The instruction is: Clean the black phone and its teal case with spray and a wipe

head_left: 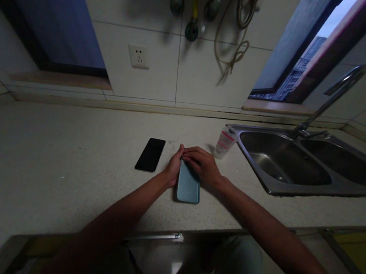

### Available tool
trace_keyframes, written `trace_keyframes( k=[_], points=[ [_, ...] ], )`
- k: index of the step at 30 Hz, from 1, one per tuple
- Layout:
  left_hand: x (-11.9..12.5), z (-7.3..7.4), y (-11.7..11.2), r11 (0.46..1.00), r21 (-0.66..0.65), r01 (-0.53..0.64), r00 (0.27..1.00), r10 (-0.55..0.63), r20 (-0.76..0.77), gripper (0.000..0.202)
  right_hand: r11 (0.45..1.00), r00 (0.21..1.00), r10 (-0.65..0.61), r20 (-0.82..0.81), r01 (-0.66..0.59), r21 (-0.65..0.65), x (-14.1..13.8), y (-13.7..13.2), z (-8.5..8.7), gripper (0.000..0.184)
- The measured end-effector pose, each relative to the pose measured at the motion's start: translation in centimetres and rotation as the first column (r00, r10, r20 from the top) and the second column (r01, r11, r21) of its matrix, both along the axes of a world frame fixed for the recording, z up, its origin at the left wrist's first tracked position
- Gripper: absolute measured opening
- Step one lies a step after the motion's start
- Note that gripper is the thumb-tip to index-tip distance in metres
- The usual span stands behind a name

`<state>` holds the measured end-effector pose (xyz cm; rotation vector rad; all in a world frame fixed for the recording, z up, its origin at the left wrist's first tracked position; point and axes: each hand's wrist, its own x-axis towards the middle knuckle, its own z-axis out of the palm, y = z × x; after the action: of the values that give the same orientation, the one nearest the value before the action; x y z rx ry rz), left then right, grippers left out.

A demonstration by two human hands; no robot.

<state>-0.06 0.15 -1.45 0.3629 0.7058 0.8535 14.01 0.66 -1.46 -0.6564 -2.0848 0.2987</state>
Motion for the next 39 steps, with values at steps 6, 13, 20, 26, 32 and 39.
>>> trace_keyframes(
  k=[6,13,20,26,32,39],
  points=[
    [0.0,0.3,0.2,0.994,-0.017,-0.108,0.993,0.109,0.044,0.059,0.966,0.968,0.251,0.002,-0.25,-0.068,-0.2,-0.6,0.5,0.018],
    [-0.4,0.5,0.4,0.957,0.049,-0.287,0.957,0.285,0.047,0.067,0.715,0.788,0.614,0.043,-0.533,-0.452,0.7,-1.9,1.9,0.015],
    [-1.1,0.8,0.7,0.949,0.044,-0.311,0.949,0.308,0.067,0.065,0.813,0.789,0.54,0.294,-0.397,-0.426,2.5,-1.7,2.8,0.012],
    [-1.1,1.1,0.4,0.971,0.045,-0.234,0.97,0.23,0.073,0.066,0.799,0.78,0.546,0.306,-0.375,-0.471,3.5,-1.4,2.5,0.027],
    [-1.2,0.9,0.7,0.963,0.04,-0.266,0.962,0.263,0.072,0.067,0.842,0.774,0.51,0.375,-0.358,-0.404,2.7,-1.8,2.2,0.022],
    [-1.7,0.8,1.0,0.945,0.036,-0.325,0.932,0.314,0.18,0.06,0.852,0.869,0.473,0.146,-0.409,-0.328,2.5,-1.2,0.9,0.03]
  ],
)
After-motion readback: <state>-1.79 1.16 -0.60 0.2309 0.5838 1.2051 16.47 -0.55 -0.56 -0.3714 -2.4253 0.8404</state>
